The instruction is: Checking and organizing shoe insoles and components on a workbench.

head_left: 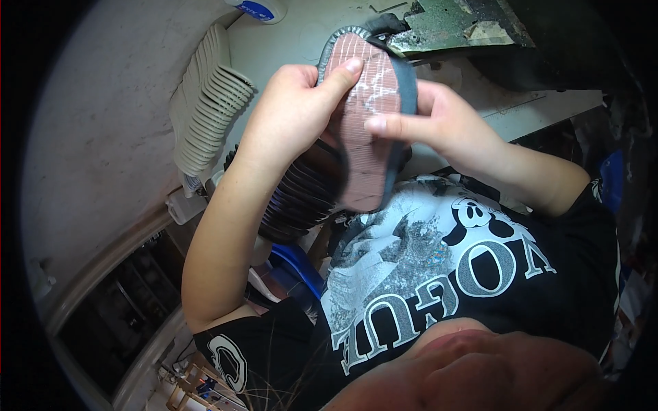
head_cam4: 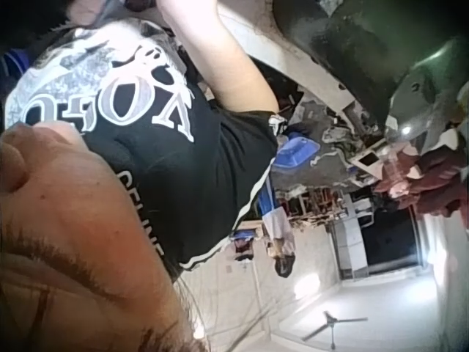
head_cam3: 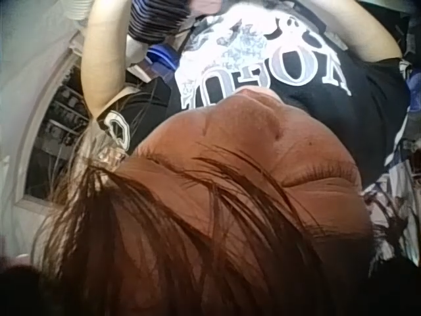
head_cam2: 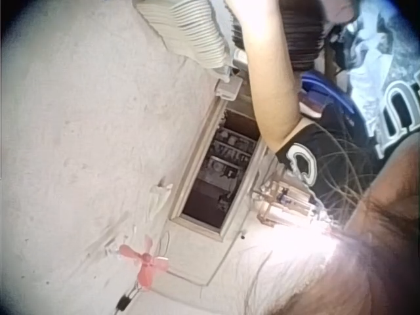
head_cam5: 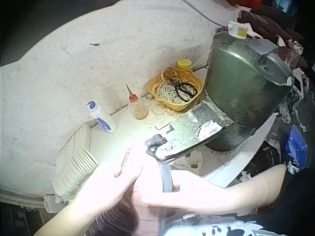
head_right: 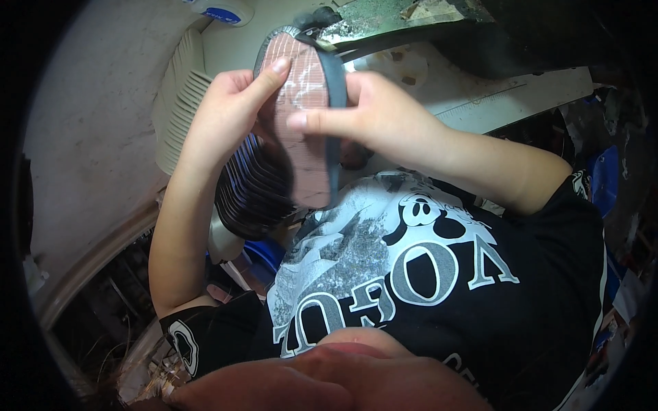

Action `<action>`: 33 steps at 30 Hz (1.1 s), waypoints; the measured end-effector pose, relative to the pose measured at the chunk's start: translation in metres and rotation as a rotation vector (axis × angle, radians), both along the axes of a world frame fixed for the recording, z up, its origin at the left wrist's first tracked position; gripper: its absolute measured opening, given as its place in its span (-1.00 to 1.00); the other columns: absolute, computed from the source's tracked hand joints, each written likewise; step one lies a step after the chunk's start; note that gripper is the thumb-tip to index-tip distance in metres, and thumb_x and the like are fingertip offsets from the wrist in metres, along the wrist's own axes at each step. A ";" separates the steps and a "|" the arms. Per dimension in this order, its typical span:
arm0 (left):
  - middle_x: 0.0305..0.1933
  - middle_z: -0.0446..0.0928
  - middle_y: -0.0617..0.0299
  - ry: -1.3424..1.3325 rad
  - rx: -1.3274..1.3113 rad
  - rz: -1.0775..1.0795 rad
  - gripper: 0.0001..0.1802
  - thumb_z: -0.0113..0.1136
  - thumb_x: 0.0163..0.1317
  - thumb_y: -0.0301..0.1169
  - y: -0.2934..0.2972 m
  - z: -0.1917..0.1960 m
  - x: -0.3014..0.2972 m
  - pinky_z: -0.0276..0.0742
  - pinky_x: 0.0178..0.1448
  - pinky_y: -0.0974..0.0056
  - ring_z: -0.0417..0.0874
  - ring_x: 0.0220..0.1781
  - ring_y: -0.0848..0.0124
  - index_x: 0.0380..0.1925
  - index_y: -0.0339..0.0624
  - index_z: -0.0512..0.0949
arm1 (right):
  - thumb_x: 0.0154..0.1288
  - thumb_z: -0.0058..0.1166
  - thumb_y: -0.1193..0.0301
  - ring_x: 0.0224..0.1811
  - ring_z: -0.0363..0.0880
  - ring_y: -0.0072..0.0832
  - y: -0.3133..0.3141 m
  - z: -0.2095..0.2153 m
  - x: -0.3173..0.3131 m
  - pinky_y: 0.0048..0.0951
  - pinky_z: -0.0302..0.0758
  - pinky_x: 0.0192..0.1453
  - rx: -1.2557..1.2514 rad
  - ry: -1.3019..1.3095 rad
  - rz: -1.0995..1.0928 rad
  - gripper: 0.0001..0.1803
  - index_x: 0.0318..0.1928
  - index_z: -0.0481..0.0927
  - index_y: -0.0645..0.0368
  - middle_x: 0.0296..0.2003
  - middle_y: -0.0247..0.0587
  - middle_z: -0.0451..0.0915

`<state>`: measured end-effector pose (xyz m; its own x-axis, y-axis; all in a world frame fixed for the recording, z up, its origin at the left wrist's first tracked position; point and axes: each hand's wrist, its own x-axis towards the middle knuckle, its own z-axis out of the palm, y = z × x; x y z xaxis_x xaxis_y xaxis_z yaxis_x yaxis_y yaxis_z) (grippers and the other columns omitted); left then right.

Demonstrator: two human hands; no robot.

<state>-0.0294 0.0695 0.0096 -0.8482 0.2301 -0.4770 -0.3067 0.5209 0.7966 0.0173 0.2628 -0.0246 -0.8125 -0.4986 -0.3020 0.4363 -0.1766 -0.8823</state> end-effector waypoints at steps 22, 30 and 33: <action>-0.75 0.43 0.40 -0.052 0.175 0.219 -0.56 0.43 0.05 -0.05 -0.034 -0.025 -0.020 0.06 -0.75 0.60 0.28 -0.83 0.70 -0.57 -0.20 0.53 | 0.28 0.22 0.30 -0.38 0.60 -0.66 0.020 -0.032 0.019 -0.62 0.53 -0.26 0.038 -0.251 0.340 -0.72 -0.16 0.65 0.28 -0.32 -0.27 0.67; -0.75 0.47 0.28 -0.108 0.003 0.068 -0.44 0.37 0.04 0.09 -0.037 -0.008 -0.064 0.15 -0.72 0.55 0.31 -0.82 0.64 -0.55 -0.27 0.56 | 0.30 0.18 0.33 -0.44 0.61 -0.65 -0.002 -0.017 0.018 -0.65 0.53 -0.31 -0.142 -0.264 -0.042 -0.76 -0.25 0.65 0.30 -0.40 -0.26 0.67; -0.48 0.57 0.19 0.157 -0.400 -0.130 -0.23 0.29 0.10 0.13 -0.036 -0.003 -0.084 0.41 -0.46 0.45 0.50 -0.56 0.48 0.01 -0.40 0.45 | 0.30 0.18 0.28 -0.46 0.60 -0.66 -0.006 -0.009 0.009 -0.67 0.52 -0.33 -0.147 -0.246 -0.129 -0.74 -0.28 0.65 0.28 -0.40 -0.25 0.67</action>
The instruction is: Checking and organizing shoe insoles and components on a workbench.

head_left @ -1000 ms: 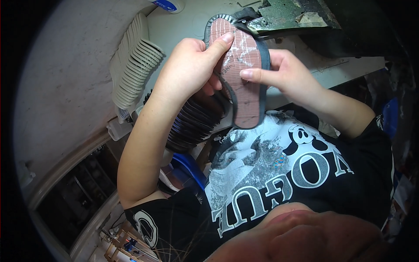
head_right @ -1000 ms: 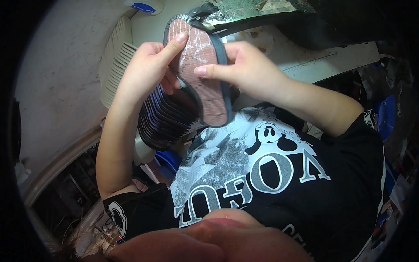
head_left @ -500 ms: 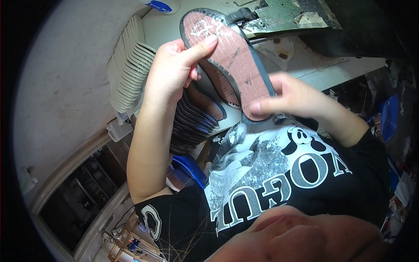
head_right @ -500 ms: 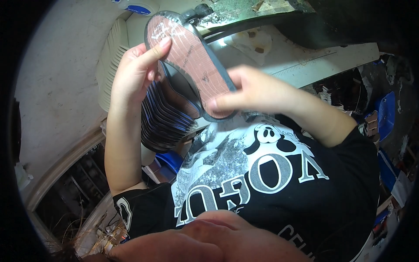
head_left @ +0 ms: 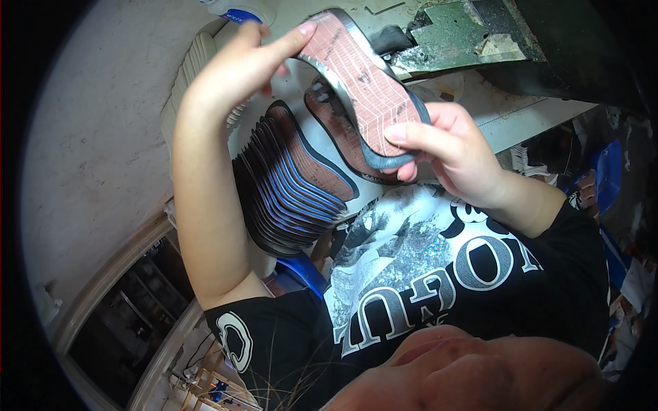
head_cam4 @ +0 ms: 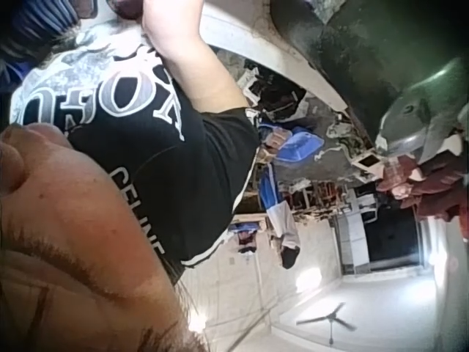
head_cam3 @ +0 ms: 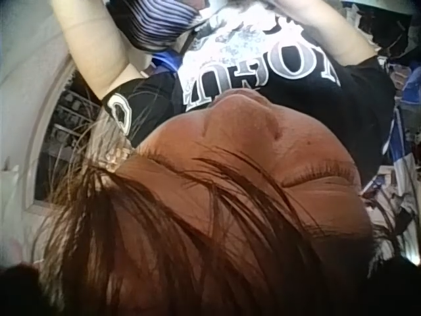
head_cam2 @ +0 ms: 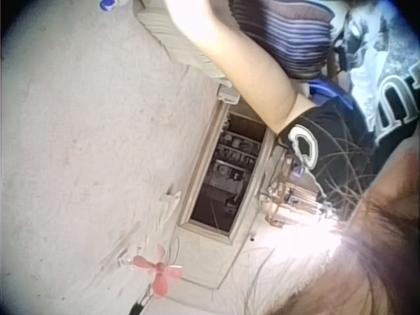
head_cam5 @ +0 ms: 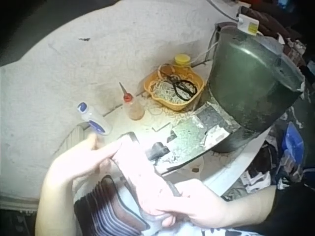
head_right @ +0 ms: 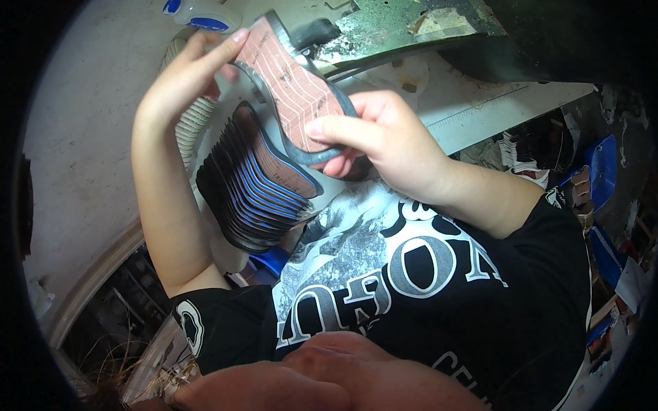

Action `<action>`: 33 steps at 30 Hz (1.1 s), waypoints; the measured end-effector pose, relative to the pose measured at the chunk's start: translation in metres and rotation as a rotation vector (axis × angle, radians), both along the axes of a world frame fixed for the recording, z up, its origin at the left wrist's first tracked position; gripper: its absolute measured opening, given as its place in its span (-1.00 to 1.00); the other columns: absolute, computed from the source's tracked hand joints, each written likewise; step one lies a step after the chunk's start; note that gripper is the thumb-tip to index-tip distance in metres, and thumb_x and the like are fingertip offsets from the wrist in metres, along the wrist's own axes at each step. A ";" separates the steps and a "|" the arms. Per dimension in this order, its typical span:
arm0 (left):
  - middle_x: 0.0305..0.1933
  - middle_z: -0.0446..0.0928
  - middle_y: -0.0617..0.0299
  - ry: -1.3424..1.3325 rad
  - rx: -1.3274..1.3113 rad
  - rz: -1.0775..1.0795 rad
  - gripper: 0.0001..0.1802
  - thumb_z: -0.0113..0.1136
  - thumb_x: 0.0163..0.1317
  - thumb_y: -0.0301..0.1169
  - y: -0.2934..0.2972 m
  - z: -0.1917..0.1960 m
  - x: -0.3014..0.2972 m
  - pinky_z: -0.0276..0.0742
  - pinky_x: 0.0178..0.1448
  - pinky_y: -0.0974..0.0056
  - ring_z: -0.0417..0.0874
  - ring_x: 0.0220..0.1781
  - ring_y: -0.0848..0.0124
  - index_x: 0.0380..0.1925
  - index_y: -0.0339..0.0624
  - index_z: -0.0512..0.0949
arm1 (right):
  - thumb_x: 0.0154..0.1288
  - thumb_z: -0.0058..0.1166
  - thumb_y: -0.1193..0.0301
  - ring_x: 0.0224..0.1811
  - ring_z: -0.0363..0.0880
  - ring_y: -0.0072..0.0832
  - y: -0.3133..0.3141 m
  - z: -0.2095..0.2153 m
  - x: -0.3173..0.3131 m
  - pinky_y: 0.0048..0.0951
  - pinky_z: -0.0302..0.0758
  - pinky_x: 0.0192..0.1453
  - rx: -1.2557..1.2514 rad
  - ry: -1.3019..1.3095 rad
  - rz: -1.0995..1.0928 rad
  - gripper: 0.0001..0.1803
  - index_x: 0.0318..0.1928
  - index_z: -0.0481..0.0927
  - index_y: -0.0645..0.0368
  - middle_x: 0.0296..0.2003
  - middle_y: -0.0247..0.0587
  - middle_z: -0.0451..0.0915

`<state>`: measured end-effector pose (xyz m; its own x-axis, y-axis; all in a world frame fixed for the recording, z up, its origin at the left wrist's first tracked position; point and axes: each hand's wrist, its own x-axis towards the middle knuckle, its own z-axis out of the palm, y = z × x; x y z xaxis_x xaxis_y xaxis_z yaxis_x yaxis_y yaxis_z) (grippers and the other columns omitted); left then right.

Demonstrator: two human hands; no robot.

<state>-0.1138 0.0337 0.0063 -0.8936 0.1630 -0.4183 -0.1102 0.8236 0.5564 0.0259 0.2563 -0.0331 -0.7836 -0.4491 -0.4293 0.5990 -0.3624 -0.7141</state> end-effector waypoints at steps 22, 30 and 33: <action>-0.52 0.45 0.36 -0.041 0.019 -0.704 -0.70 0.28 0.22 -0.23 0.035 0.043 0.003 0.44 -0.35 0.46 0.45 -0.43 0.64 -0.32 -0.27 0.51 | 0.40 0.04 0.25 -0.22 0.71 -0.38 -0.003 0.016 -0.007 -0.53 0.64 -0.14 -0.076 -0.076 -0.150 -0.63 -0.09 0.58 0.39 -0.21 -0.03 0.66; -0.56 0.43 0.31 -0.108 -0.045 -0.608 -0.67 0.17 0.31 -0.21 0.034 0.033 0.025 0.37 -0.39 0.40 0.40 -0.48 0.58 -0.31 -0.32 0.51 | 0.35 0.09 0.18 -0.23 0.71 -0.40 0.005 0.022 -0.024 -0.53 0.66 -0.18 -0.005 -0.142 -0.102 -0.58 -0.06 0.58 0.34 -0.20 -0.03 0.66; -0.55 0.44 0.33 -0.146 -0.012 -0.494 -0.65 0.14 0.34 -0.20 0.030 0.025 0.032 0.38 -0.39 0.41 0.40 -0.47 0.59 -0.33 -0.34 0.50 | 0.39 0.04 0.20 -0.24 0.72 -0.40 0.003 0.020 -0.031 -0.49 0.69 -0.17 0.019 -0.175 -0.071 -0.58 0.00 0.55 0.35 -0.19 -0.05 0.66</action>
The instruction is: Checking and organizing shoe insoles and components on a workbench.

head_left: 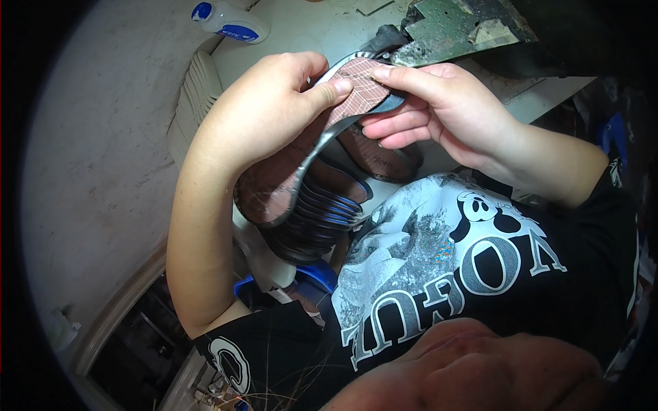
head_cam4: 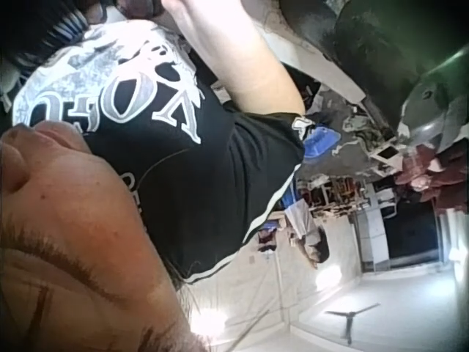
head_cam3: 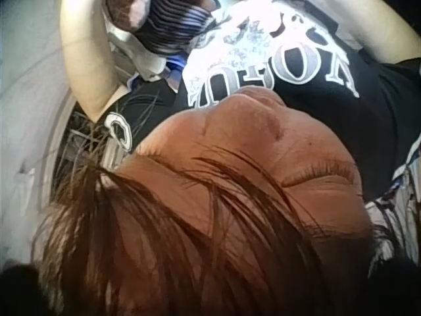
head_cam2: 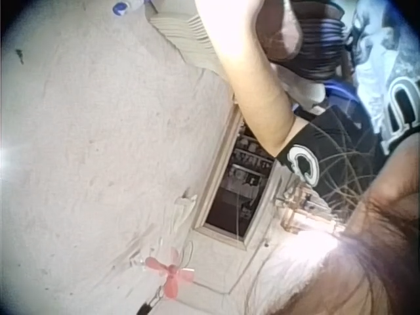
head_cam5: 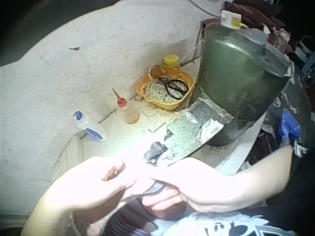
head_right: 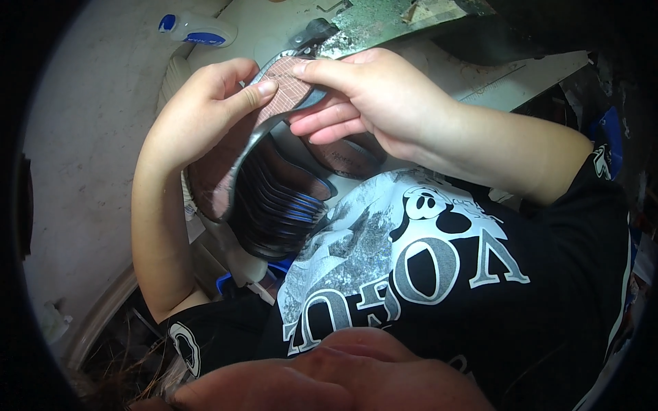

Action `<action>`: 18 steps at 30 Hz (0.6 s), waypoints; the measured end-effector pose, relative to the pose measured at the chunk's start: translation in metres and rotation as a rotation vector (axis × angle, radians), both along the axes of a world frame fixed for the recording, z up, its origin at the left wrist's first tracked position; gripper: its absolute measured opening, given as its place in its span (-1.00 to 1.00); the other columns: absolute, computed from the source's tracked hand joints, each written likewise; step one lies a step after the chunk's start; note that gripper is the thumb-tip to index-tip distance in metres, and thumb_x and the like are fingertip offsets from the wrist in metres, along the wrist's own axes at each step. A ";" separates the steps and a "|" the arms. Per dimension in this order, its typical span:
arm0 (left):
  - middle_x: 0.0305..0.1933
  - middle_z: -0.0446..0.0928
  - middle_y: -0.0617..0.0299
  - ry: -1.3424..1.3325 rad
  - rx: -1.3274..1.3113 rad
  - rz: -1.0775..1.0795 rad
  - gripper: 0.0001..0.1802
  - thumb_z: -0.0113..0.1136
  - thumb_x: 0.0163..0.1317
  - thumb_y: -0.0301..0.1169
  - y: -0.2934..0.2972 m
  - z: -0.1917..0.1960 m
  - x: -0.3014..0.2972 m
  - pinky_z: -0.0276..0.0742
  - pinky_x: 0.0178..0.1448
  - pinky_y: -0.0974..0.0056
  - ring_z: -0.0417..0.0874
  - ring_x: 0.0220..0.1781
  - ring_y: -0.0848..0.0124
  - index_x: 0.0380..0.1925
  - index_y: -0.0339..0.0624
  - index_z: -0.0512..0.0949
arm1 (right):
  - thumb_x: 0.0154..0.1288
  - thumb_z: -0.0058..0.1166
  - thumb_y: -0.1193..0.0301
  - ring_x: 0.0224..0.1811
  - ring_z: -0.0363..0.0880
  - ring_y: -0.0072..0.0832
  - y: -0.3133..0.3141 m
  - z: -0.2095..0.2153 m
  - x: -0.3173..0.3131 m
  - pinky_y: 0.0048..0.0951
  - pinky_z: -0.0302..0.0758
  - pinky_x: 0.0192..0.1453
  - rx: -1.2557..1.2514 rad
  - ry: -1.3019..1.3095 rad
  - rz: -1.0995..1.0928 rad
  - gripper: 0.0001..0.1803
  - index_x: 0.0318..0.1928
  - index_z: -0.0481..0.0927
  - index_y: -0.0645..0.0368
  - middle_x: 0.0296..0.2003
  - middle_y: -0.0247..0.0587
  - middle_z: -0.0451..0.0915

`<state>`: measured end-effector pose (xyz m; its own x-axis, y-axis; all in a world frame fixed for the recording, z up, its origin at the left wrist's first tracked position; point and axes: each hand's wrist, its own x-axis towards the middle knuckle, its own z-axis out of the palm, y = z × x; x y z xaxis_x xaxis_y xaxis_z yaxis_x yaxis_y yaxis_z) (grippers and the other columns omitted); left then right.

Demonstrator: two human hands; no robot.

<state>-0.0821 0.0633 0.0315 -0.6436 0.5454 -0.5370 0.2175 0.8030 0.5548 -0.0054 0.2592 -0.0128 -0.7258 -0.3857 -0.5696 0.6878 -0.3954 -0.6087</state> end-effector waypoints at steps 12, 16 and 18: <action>-0.67 0.53 0.25 -0.542 0.202 0.513 -0.57 0.17 0.32 -0.09 -0.004 -0.032 0.007 0.37 -0.69 0.49 0.45 -0.77 0.57 -0.52 -0.26 0.56 | 0.24 0.23 0.26 -0.24 0.64 -0.59 0.011 -0.022 -0.008 -0.54 0.58 -0.08 0.093 0.210 0.182 -0.71 -0.24 0.64 0.26 -0.34 -0.27 0.65; -0.85 0.44 0.15 -0.601 0.324 0.603 -0.48 0.17 0.31 -0.05 0.000 -0.035 0.016 0.21 -0.85 0.53 0.35 -0.93 0.54 -0.67 -0.24 0.48 | 0.23 0.24 0.32 -0.25 0.64 -0.60 0.027 -0.010 0.005 -0.58 0.55 -0.11 0.155 0.283 0.216 -0.67 -0.15 0.64 0.36 -0.26 -0.14 0.68; -0.85 0.44 0.15 -0.609 0.386 0.644 -0.47 0.17 0.31 -0.03 -0.001 -0.031 0.022 0.21 -0.85 0.53 0.35 -0.94 0.54 -0.68 -0.23 0.46 | 0.24 0.23 0.33 -0.29 0.65 -0.61 0.041 0.005 0.007 -0.62 0.54 -0.17 0.107 0.204 0.282 -0.65 -0.12 0.63 0.41 -0.26 -0.11 0.69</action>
